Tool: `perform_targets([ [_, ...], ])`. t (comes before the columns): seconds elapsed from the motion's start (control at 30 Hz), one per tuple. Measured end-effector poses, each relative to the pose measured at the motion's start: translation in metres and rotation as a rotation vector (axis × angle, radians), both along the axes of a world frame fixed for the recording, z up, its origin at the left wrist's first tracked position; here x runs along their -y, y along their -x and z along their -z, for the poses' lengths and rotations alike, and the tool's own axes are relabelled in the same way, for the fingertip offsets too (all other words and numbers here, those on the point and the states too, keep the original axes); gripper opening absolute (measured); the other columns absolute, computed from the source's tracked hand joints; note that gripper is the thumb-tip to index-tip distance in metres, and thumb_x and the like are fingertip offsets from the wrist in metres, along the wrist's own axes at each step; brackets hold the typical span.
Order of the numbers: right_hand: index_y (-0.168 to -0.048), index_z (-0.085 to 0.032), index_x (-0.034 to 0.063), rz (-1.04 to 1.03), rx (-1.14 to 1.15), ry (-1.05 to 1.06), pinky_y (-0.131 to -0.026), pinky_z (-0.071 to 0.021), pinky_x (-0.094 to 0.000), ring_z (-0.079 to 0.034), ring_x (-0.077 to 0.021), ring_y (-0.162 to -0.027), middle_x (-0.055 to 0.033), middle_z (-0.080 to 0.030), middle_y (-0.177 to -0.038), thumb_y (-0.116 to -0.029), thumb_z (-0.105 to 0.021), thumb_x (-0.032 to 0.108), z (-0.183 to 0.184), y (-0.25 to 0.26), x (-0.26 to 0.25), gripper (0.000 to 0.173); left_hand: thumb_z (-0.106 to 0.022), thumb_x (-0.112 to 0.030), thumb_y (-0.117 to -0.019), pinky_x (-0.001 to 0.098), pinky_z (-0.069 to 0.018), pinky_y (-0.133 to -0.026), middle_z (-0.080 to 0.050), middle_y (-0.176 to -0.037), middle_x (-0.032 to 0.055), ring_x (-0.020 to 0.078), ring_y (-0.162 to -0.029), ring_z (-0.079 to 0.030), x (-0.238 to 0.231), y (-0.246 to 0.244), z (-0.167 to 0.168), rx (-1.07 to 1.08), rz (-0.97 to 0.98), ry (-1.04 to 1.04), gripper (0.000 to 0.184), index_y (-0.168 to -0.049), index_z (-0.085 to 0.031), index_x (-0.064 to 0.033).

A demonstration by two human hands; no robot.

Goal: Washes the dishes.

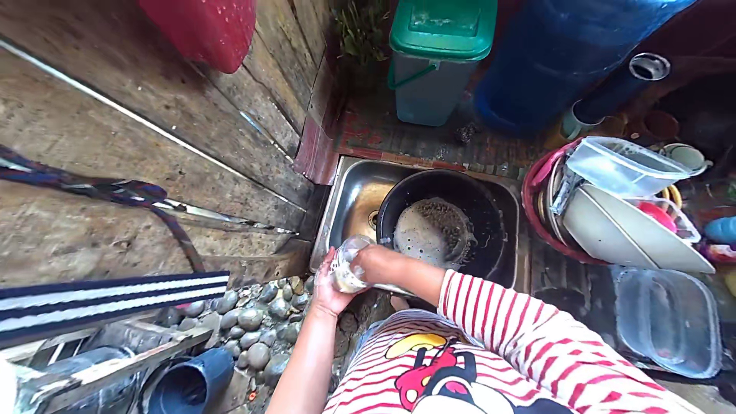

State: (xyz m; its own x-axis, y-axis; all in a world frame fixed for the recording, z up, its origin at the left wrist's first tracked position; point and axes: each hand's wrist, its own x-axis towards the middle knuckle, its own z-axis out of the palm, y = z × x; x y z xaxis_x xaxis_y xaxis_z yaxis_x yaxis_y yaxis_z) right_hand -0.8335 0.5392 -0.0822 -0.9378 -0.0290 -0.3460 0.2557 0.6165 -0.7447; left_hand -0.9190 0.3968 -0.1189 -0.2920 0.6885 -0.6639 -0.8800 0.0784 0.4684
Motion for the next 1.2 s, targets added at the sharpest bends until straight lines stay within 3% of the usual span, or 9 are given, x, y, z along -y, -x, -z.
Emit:
perform_targets([
  [0.13, -0.135, -0.059, -0.0040, 0.299, -0.090, 0.182, -0.112, -0.0428, -0.0533, -0.057, -0.0409, -0.128, -0.0292, -0.059, -0.134, -0.0898, -0.070, 0.003, 0.005, -0.011, 0.001, 0.047, -0.026, -0.067, -0.1018, 0.0620, -0.0557, -0.082, -0.067, -0.122, 0.0131, 0.0350, -0.109, -0.066, -0.015, -0.021, -0.004, -0.051, -0.045, 0.143, 0.066, -0.135, -0.055, -0.0184],
  [0.3, -0.139, -0.052, -0.0115, 0.493, -0.030, 0.712, -0.107, -0.0435, -0.0519, -0.054, -0.0379, -0.130, -0.0325, -0.054, -0.140, -0.1116, -0.026, 0.022, 0.004, -0.074, -0.008, 0.051, -0.021, -0.068, -0.1029, 0.0580, -0.0567, -0.085, -0.067, -0.123, 0.0109, 0.0300, -0.111, -0.066, -0.037, -0.048, -0.006, -0.172, 0.051, 0.177, 0.069, -0.139, -0.053, -0.0180],
  [0.4, -0.136, -0.057, -0.0100, 0.504, -0.060, 0.511, -0.111, -0.0420, -0.0534, -0.057, -0.0396, -0.128, -0.0319, -0.058, -0.135, -0.0992, -0.063, 0.012, 0.004, -0.116, -0.011, 0.044, -0.010, -0.053, -0.1093, 0.0364, -0.0580, -0.091, -0.067, -0.129, 0.0055, 0.0153, -0.112, -0.067, -0.051, -0.073, 0.001, -0.421, 0.252, 0.096, 0.068, -0.147, -0.048, -0.0109],
  [0.47, -0.132, -0.062, -0.0082, 0.596, -0.041, 0.400, -0.110, -0.0435, -0.0542, -0.060, -0.0393, -0.124, -0.0300, -0.063, -0.130, -0.0944, -0.070, 0.009, 0.005, -0.146, -0.010, 0.042, -0.027, -0.026, -0.1129, 0.0336, -0.0431, -0.111, -0.056, -0.146, 0.0139, 0.0171, -0.134, -0.053, -0.059, -0.074, 0.027, -0.864, 0.397, 0.116, 0.049, -0.146, -0.048, 0.0028],
  [0.53, -0.129, -0.065, -0.0050, 0.751, -0.029, 0.409, -0.108, -0.0459, -0.0507, -0.063, -0.0340, -0.121, -0.0256, -0.065, -0.129, -0.0960, -0.065, 0.006, 0.000, -0.184, -0.011, 0.035, -0.063, -0.017, -0.1003, 0.0510, -0.0302, -0.121, -0.043, -0.152, 0.0317, 0.0401, -0.145, -0.039, -0.070, -0.059, 0.055, -1.196, 0.469, 0.304, 0.055, -0.146, -0.046, 0.0091],
  [0.67, -0.125, -0.068, -0.0018, 1.118, -0.028, 0.325, -0.103, -0.0508, -0.0462, -0.065, -0.0278, -0.115, -0.0212, -0.067, -0.125, -0.0954, -0.063, 0.009, -0.010, -0.278, -0.009, 0.032, -0.070, -0.011, -0.0956, 0.0487, -0.0512, -0.096, -0.059, -0.130, 0.0271, 0.0331, -0.116, -0.060, -0.092, -0.053, 0.089, -0.859, 0.385, 0.517, 0.047, -0.135, -0.052, 0.0078],
  [0.9, -0.127, -0.070, 0.0009, 1.286, 0.377, -0.112, -0.113, -0.0384, -0.0608, -0.052, -0.0453, -0.133, -0.0286, -0.060, -0.135, -0.0977, -0.061, 0.018, 0.008, -0.371, -0.009, 0.035, -0.059, 0.010, -0.0891, 0.0340, -0.0520, -0.088, -0.059, -0.124, 0.0237, 0.0193, -0.101, -0.061, -0.115, -0.071, -0.020, -1.116, 0.212, 0.324, 0.049, -0.137, -0.050, 0.0103],
  [1.03, -0.126, -0.071, 0.0030, 1.142, 0.310, -0.101, -0.114, -0.0381, -0.0582, -0.052, -0.0426, -0.134, -0.0259, -0.060, -0.137, -0.0986, -0.060, 0.019, 0.020, -0.351, -0.012, 0.033, -0.063, 0.006, -0.0834, 0.0309, -0.0511, -0.093, -0.063, -0.121, 0.0258, 0.0154, -0.106, -0.063, -0.094, -0.063, -0.070, -1.450, 0.245, 0.202, 0.047, -0.129, -0.054, 0.0150],
  [1.2, -0.122, -0.072, 0.0000, 0.804, 0.207, -0.138, -0.115, -0.0347, -0.0623, -0.052, -0.0455, -0.132, -0.0266, -0.062, -0.134, -0.0981, -0.060, 0.016, 0.062, -0.278, -0.029, 0.030, -0.063, -0.002, -0.0763, 0.0090, -0.0476, -0.085, -0.066, -0.100, 0.0080, -0.0108, -0.093, -0.059, -0.072, -0.065, -0.120, -1.710, 0.102, -0.026, 0.038, -0.109, -0.057, 0.0179],
])
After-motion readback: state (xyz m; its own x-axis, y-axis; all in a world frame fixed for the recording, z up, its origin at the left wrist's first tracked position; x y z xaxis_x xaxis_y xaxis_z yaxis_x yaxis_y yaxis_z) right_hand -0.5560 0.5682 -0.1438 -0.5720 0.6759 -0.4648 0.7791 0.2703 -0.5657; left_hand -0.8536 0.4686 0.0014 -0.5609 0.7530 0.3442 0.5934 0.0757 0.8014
